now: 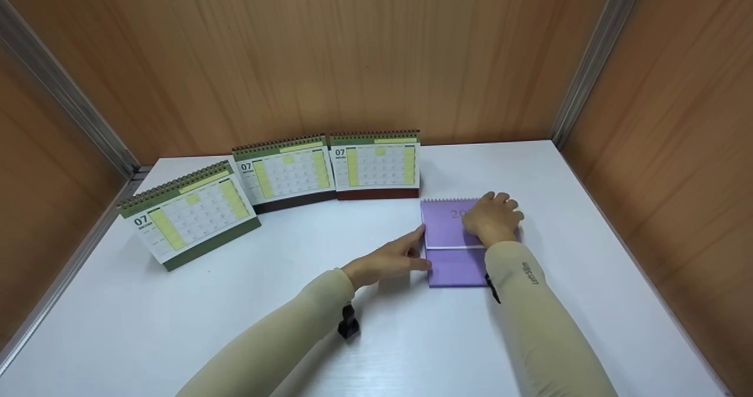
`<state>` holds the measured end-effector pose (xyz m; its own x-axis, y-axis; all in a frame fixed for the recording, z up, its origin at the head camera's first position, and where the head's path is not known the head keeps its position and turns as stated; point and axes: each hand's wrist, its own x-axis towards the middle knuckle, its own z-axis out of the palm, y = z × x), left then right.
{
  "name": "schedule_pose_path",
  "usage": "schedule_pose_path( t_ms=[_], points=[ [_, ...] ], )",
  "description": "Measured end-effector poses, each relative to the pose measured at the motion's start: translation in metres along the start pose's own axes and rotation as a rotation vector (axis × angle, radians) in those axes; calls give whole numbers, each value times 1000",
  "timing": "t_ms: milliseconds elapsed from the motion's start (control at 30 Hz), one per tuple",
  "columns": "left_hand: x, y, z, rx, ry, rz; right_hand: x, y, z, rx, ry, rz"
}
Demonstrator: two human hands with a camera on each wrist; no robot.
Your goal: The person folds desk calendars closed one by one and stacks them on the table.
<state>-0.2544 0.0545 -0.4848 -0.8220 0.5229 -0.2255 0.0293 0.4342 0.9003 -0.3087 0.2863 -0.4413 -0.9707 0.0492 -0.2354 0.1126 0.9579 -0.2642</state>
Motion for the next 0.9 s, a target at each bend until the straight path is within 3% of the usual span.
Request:
schedule_pose_path(
  t_ms=[133, 300, 367, 533, 633, 767, 900],
  points=[
    [-2, -4, -6, 6, -5, 15, 2, -11, -6, 46, 6, -71],
    [-12, -4, -25, 63, 106, -55, 2, -22, -15, 241, -18, -189],
    [-17, -2, -42, 69, 180, -62, 0, -25, -21, 309, -12, -215],
    [-28, -2, -92, 88, 410, 7, -4, -39, -36, 445, -4, -263],
    [-32, -2, -118, 96, 496, 13, -4, -52, -45, 516, -9, -280],
    [-35, -1, -140, 85, 527, 13, 2, -67, -58, 568, -10, -263],
    [-32, -1, -150, 84, 535, 12, 11, -79, -67, 652, -19, -234]
  ],
)
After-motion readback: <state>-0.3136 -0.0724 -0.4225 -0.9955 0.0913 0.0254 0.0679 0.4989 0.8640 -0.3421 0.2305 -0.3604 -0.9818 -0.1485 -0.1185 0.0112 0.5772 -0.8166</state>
